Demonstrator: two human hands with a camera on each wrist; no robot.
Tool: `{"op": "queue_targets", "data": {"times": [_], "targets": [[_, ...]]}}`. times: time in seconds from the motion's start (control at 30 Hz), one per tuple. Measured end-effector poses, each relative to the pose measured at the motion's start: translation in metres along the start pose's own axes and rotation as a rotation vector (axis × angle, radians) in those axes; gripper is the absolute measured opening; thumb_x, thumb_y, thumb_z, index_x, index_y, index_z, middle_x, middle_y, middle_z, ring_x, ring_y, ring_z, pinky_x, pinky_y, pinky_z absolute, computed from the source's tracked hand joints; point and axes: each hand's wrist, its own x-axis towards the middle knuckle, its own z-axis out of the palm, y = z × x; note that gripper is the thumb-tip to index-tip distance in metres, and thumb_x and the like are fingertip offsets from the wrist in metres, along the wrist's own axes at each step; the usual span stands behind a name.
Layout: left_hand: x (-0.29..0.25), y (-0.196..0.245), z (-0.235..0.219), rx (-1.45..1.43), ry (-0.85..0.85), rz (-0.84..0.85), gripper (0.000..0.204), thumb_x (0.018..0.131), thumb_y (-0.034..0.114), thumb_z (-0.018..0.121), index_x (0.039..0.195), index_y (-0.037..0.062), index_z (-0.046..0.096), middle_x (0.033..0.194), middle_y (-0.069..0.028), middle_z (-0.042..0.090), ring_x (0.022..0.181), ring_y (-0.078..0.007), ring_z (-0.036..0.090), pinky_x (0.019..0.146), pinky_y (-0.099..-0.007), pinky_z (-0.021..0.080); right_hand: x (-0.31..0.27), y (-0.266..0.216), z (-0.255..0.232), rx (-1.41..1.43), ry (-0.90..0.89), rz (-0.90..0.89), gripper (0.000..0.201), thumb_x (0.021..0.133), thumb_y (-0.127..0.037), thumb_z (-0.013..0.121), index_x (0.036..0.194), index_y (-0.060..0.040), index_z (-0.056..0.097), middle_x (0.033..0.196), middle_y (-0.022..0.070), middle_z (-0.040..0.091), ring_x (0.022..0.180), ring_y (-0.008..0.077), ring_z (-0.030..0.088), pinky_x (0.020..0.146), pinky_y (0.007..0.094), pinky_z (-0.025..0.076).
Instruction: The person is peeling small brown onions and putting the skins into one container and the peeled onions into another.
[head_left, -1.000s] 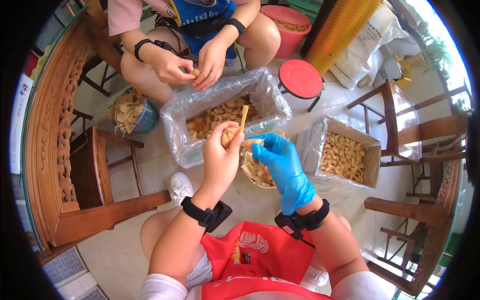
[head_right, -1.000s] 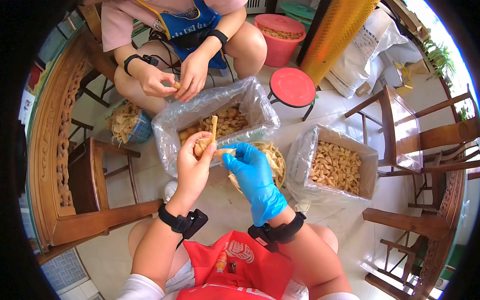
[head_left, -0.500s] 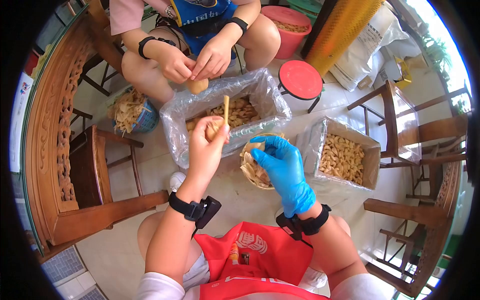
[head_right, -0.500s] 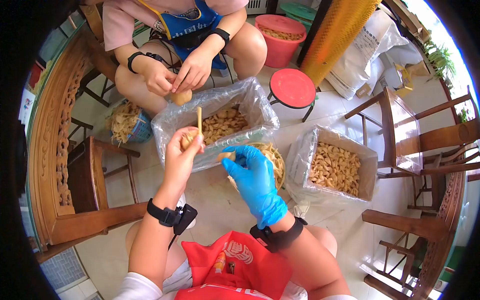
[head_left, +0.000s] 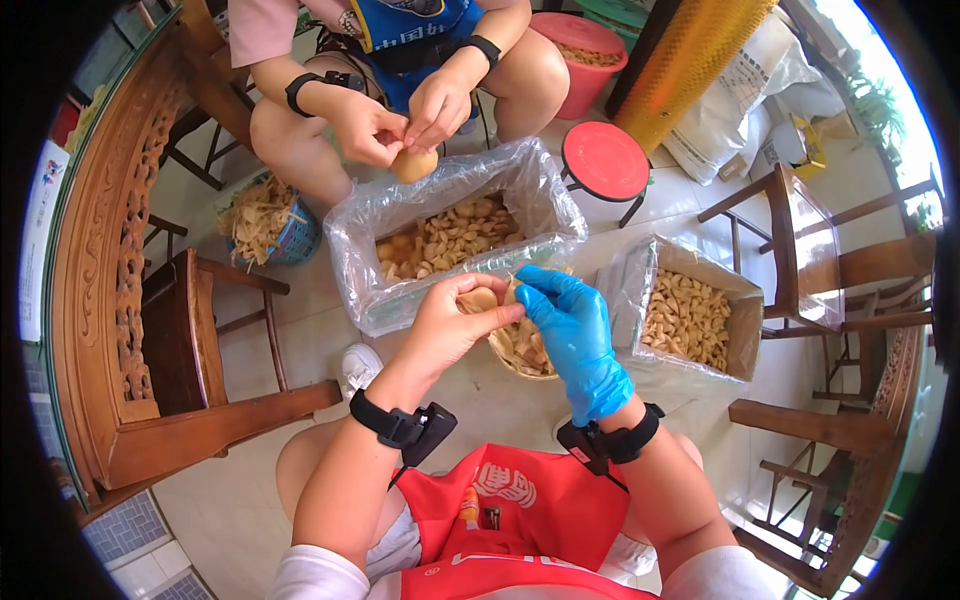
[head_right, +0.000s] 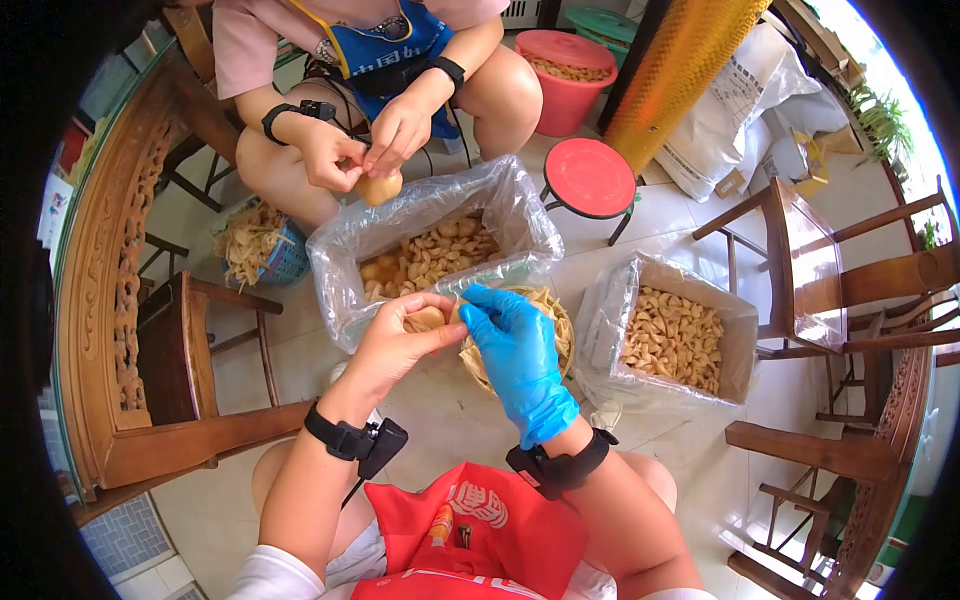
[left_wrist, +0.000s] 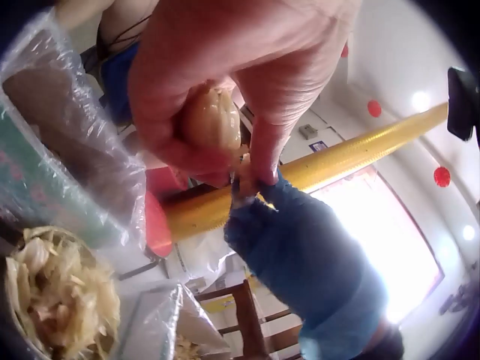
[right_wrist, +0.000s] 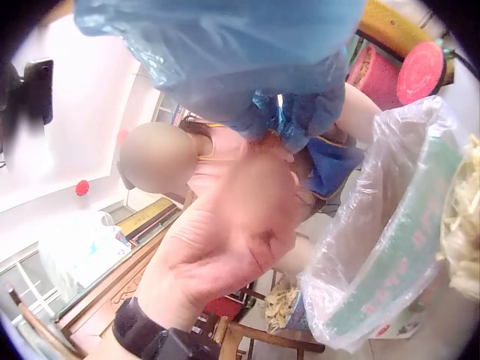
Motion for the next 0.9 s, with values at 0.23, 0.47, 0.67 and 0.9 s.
{"op": "queue_targets", "data": {"times": [0.23,0.47,0.67,0.9], "targets": [[0.000,-0.003,0.003,0.071,0.029,0.136,0.020,0.077,0.013,0.073,0.089,0.0016,0.062,0.076,0.0014,0.060,0.067,-0.0050,0.054,0.059,-0.0205,0.043,0.004,0.006,-0.001,0.085,-0.024,-0.012,0.018,0.087,-0.008,0.059,0.102,0.0022,0.061,0.088,0.0042,0.063,0.078,0.0096,0.056,0.071,0.0243,0.048],[-0.005,0.000,0.006,0.283,0.187,0.234,0.011,0.079,0.008,0.067,0.084,-0.0011,0.065,0.074,-0.0029,0.064,0.065,-0.0065,0.058,0.060,-0.0217,0.046,0.000,0.004,0.001,-0.135,0.009,-0.051,0.017,0.088,-0.008,0.057,0.102,0.0013,0.060,0.084,0.0043,0.063,0.074,0.0086,0.055,0.068,0.0243,0.047],[-0.008,-0.006,0.004,0.396,0.140,0.314,0.011,0.084,0.006,0.060,0.092,-0.0015,0.064,0.079,-0.0019,0.064,0.068,-0.0072,0.059,0.059,-0.0216,0.047,-0.001,-0.006,0.000,0.075,0.069,-0.039,0.019,0.088,-0.010,0.057,0.104,0.0006,0.060,0.087,0.0048,0.063,0.074,0.0093,0.056,0.068,0.0242,0.046],[-0.002,-0.017,0.004,0.451,0.094,0.343,0.014,0.084,0.006,0.060,0.096,-0.0022,0.061,0.088,-0.0031,0.062,0.076,-0.0081,0.057,0.068,-0.0240,0.046,-0.003,-0.008,-0.002,-0.093,0.080,-0.075,0.018,0.086,-0.009,0.060,0.101,0.0004,0.062,0.086,0.0052,0.062,0.074,0.0097,0.056,0.068,0.0239,0.047]]}}
